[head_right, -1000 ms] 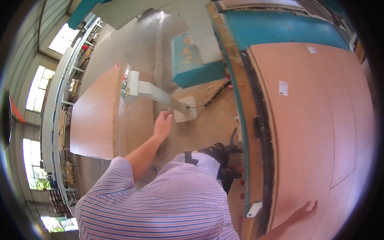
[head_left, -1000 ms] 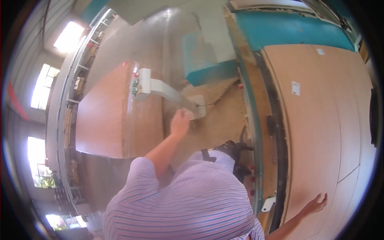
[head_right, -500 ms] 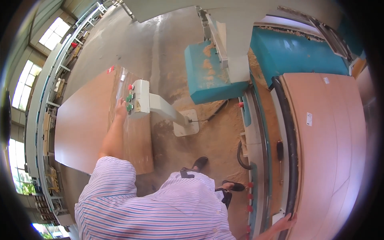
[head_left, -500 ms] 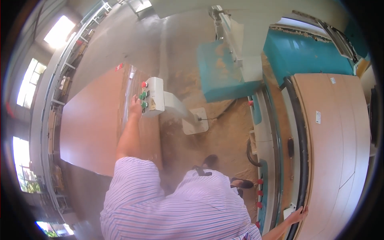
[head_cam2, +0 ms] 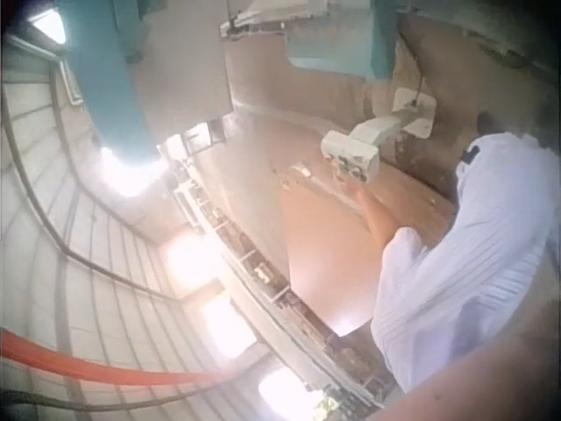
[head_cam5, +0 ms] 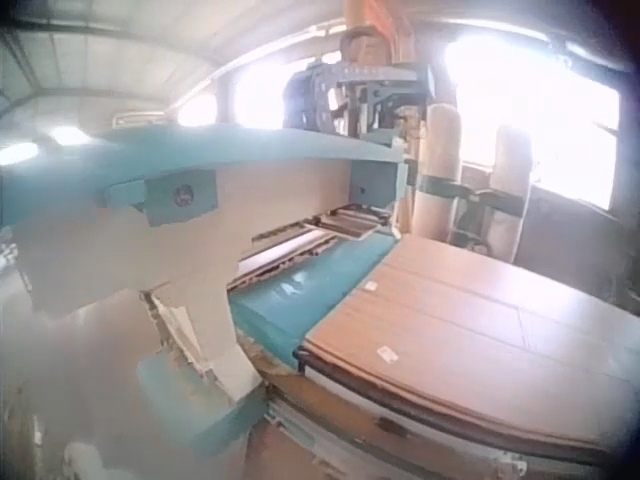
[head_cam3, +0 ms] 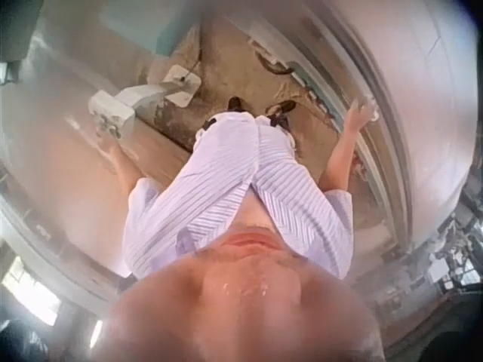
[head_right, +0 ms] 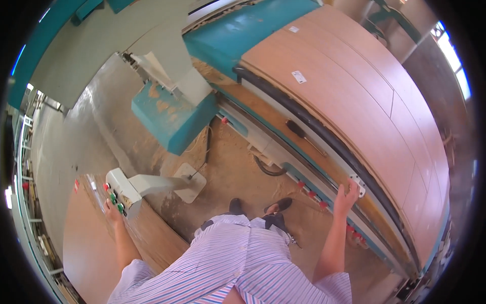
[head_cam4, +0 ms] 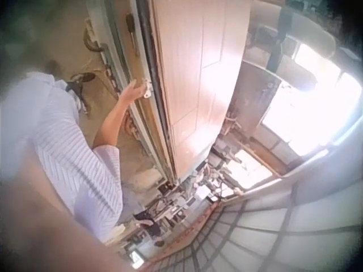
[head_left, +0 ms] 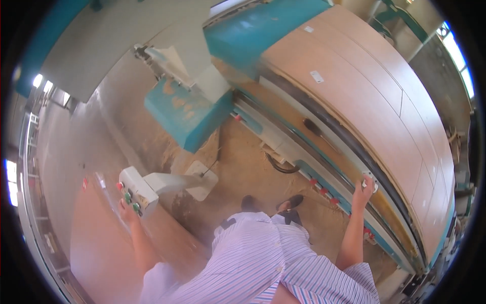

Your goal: The person picks up wood panels from a woodworking machine and carries them to a cart, stacking them on top of other panels.

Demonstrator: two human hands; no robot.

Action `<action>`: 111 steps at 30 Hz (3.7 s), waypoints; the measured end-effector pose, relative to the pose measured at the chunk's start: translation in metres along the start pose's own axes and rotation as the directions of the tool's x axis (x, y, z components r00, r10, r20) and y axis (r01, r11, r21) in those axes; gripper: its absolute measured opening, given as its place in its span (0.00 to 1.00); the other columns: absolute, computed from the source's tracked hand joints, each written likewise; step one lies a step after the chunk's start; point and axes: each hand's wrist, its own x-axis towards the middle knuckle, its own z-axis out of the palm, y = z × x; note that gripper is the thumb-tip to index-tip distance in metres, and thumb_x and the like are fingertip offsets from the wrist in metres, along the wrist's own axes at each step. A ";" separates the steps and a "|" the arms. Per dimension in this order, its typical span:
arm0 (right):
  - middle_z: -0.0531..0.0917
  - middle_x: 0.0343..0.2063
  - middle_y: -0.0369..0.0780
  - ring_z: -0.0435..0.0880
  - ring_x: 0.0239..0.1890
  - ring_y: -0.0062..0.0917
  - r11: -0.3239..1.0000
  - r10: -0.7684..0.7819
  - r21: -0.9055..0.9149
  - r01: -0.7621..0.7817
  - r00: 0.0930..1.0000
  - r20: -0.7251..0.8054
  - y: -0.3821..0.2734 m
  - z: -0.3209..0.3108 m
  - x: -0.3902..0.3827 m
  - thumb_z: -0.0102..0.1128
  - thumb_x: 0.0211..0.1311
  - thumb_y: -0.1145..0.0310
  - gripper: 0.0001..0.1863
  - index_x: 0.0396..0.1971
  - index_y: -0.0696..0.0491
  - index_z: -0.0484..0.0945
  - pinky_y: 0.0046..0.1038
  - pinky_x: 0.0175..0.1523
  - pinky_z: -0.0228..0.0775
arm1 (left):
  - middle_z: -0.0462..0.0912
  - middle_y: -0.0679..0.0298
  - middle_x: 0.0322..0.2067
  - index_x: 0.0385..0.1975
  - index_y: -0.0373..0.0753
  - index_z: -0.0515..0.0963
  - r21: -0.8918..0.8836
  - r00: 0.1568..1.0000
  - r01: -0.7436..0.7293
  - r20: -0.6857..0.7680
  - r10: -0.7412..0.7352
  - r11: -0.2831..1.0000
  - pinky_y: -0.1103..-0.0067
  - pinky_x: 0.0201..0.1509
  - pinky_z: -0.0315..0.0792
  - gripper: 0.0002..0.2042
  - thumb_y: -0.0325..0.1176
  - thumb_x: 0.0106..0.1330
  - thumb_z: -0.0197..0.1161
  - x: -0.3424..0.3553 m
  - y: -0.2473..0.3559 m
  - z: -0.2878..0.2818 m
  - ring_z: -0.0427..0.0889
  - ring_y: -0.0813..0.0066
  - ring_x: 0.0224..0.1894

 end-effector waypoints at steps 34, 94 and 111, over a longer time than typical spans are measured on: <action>0.70 0.55 0.48 0.65 0.59 0.44 0.420 0.723 -0.368 -0.830 0.551 -0.417 0.338 -0.188 0.138 0.58 0.52 0.55 0.31 0.54 0.55 0.68 0.43 0.62 0.58 | 0.64 0.45 0.59 0.57 0.31 0.66 -0.194 0.475 -0.741 0.525 0.706 0.642 0.63 0.64 0.56 0.31 0.54 0.65 0.48 -0.153 0.715 0.364 0.64 0.49 0.61; 0.76 0.44 0.41 0.73 0.48 0.32 -0.344 0.788 0.930 -0.132 0.497 0.363 0.201 -0.122 0.115 0.47 0.64 0.67 0.13 0.46 0.56 0.71 0.38 0.55 0.68 | 0.68 0.53 0.52 0.54 0.34 0.65 -0.070 -0.047 0.876 0.972 0.230 0.476 0.60 0.58 0.70 0.22 0.43 0.68 0.53 -0.429 0.625 0.193 0.70 0.56 0.53; 0.79 0.46 0.41 0.79 0.47 0.30 -0.264 0.775 0.964 0.038 0.603 0.189 0.166 -0.135 0.100 0.53 0.55 0.76 0.20 0.50 0.59 0.70 0.32 0.54 0.72 | 0.73 0.57 0.53 0.57 0.35 0.65 -0.115 -0.119 0.906 0.854 0.506 0.407 0.65 0.59 0.69 0.23 0.35 0.61 0.53 -0.381 0.646 0.163 0.73 0.60 0.55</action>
